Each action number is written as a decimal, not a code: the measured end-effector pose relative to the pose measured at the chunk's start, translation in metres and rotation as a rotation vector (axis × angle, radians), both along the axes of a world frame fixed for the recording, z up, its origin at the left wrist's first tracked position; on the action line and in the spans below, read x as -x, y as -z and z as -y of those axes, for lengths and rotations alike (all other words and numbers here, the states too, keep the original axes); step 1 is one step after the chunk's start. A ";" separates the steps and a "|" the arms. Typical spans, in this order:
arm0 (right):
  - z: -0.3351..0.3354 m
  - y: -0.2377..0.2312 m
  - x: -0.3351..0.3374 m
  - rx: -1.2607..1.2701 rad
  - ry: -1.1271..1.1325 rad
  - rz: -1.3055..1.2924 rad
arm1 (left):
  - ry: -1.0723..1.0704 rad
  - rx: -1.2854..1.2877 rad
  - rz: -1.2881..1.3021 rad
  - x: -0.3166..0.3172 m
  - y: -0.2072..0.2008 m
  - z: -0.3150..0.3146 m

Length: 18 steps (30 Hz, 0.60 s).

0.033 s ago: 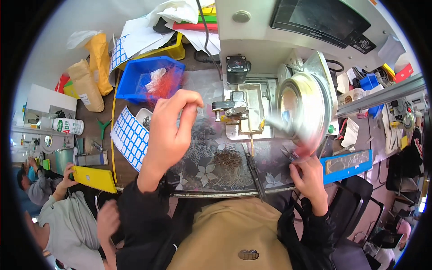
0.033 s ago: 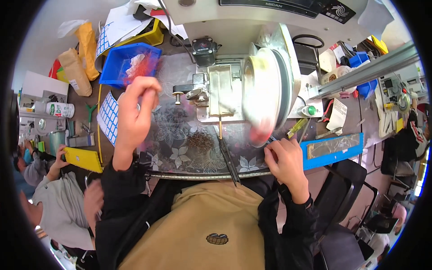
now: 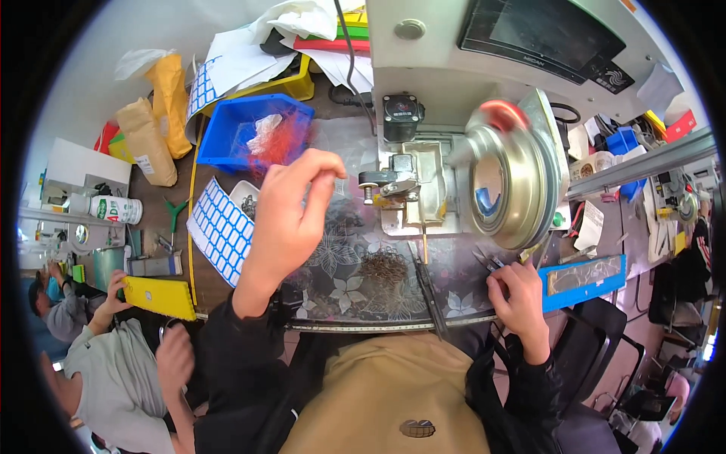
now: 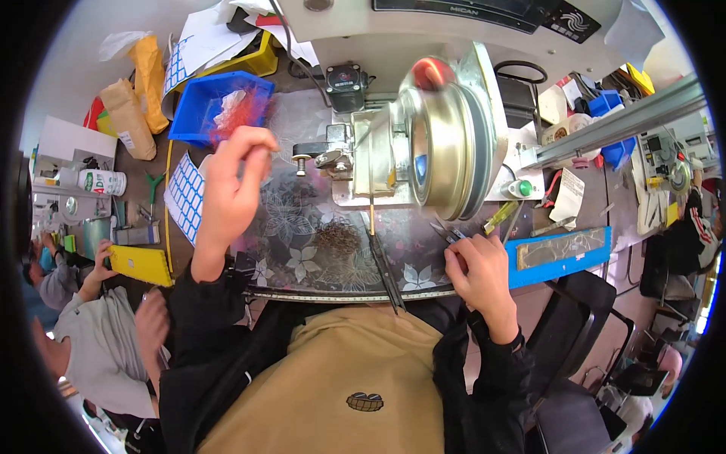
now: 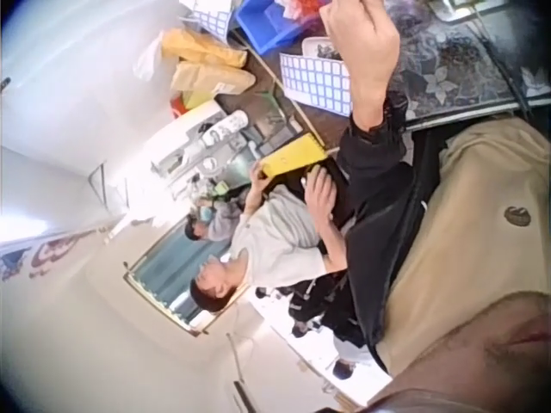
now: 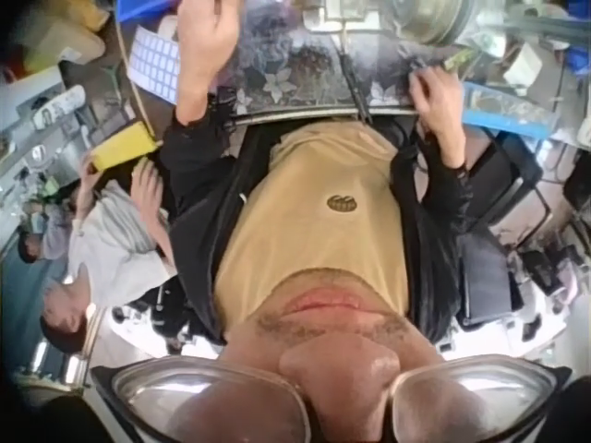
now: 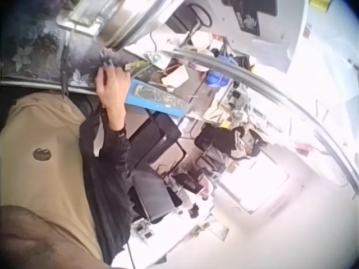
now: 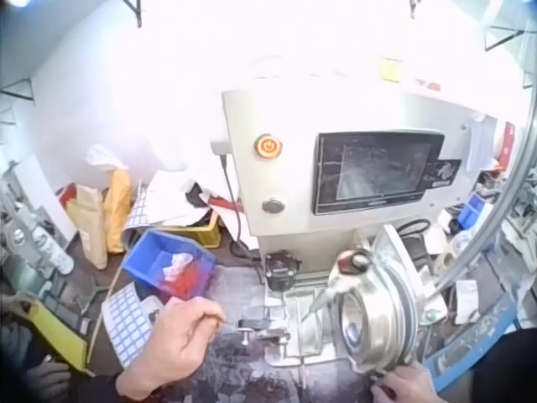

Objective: Assemble small electronic components using a winding machine, hand tools, and adhesive.

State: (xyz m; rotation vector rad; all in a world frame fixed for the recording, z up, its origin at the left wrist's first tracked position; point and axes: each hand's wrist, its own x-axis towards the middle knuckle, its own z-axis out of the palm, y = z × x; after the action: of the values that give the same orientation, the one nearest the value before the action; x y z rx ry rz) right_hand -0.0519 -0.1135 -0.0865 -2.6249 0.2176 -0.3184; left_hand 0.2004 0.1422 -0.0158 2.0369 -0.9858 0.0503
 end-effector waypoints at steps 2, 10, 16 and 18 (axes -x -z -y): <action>-0.002 0.007 0.002 0.010 0.044 0.066 | -0.012 -0.048 -0.015 0.000 0.010 0.002; -0.007 0.023 0.000 0.054 0.096 0.174 | 0.065 -0.098 -0.091 0.009 0.023 0.001; -0.010 0.024 0.000 0.055 0.115 0.140 | 0.065 -0.039 -0.078 0.013 0.023 -0.002; -0.010 0.024 -0.002 0.067 0.121 0.183 | 0.067 -0.035 -0.113 0.014 0.017 0.000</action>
State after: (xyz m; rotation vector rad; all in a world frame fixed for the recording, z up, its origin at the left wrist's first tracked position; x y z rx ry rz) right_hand -0.0498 -0.1037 -0.1104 -2.6336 0.3092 -0.6134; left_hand 0.1860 0.1423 -0.0325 2.0133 -0.9889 -0.1177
